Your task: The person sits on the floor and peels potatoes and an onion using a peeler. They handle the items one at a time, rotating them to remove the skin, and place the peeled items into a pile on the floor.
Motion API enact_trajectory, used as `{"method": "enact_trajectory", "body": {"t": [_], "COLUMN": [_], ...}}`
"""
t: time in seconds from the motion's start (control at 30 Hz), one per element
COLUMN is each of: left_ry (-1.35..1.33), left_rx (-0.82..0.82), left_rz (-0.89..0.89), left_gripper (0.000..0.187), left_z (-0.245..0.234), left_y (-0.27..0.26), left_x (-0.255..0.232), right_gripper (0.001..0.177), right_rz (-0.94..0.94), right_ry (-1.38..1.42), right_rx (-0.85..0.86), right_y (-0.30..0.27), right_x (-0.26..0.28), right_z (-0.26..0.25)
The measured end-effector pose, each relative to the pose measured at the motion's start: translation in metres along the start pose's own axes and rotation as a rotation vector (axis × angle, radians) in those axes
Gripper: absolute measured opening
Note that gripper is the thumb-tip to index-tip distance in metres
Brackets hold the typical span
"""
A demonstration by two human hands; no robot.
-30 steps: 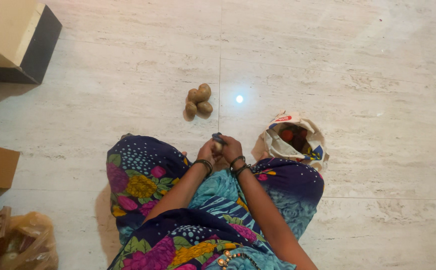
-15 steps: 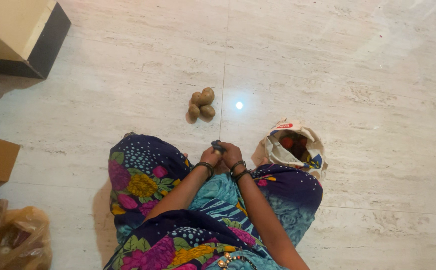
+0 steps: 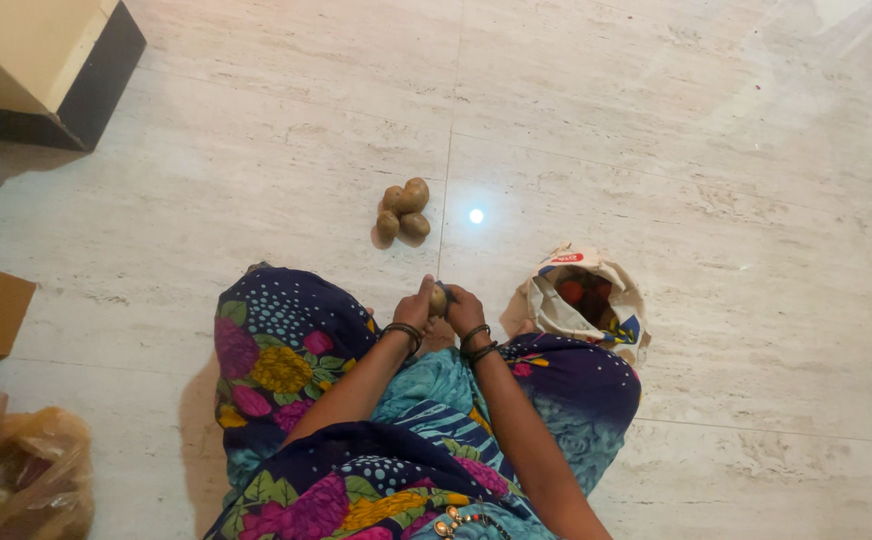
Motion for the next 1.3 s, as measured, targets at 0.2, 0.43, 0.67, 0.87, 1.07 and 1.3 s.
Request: {"method": "enact_trajectory", "body": {"t": [0.2, 0.43, 0.67, 0.87, 1.07, 1.3], "left_ry": [-0.082, -0.575, -0.393, -0.46, -0.322, -0.518], "left_rx": [-0.125, -0.201, 0.004, -0.272, -0.015, -0.205], "left_rz": [0.01, -0.059, -0.153, 0.005, -0.075, 0.059], "left_gripper": [0.09, 0.08, 0.08, 0.076, 0.065, 0.063], "left_z": [-0.004, -0.008, 0.003, -0.014, 0.002, -0.008], "left_y": [0.0, 0.037, 0.015, 0.003, 0.009, 0.031], "left_x": [-0.001, 0.023, 0.014, -0.003, 0.011, 0.015], "right_gripper": [0.042, 0.037, 0.044, 0.042, 0.042, 0.041], "right_rz": [-0.627, -0.701, -0.298, -0.624, -0.104, -0.56], "right_ry": [-0.105, -0.218, 0.029, -0.191, 0.025, -0.171], "right_rx": [-0.155, -0.149, -0.066, -0.038, 0.005, -0.055], "right_y": [-0.026, -0.05, -0.01, -0.027, -0.006, -0.015], "right_x": [0.039, 0.06, 0.012, 0.024, 0.003, 0.013], "right_z": [-0.002, 0.007, 0.002, 0.017, 0.003, 0.017]}}
Point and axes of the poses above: each hand's wrist, its own y-axis towards the middle knuckle, its own z-axis out of the palm, x = y × z, the point moved 2 cm from there along y, towards the middle knuckle, and after that the axes turned 1 degree about -y, right-handed, at the moved point
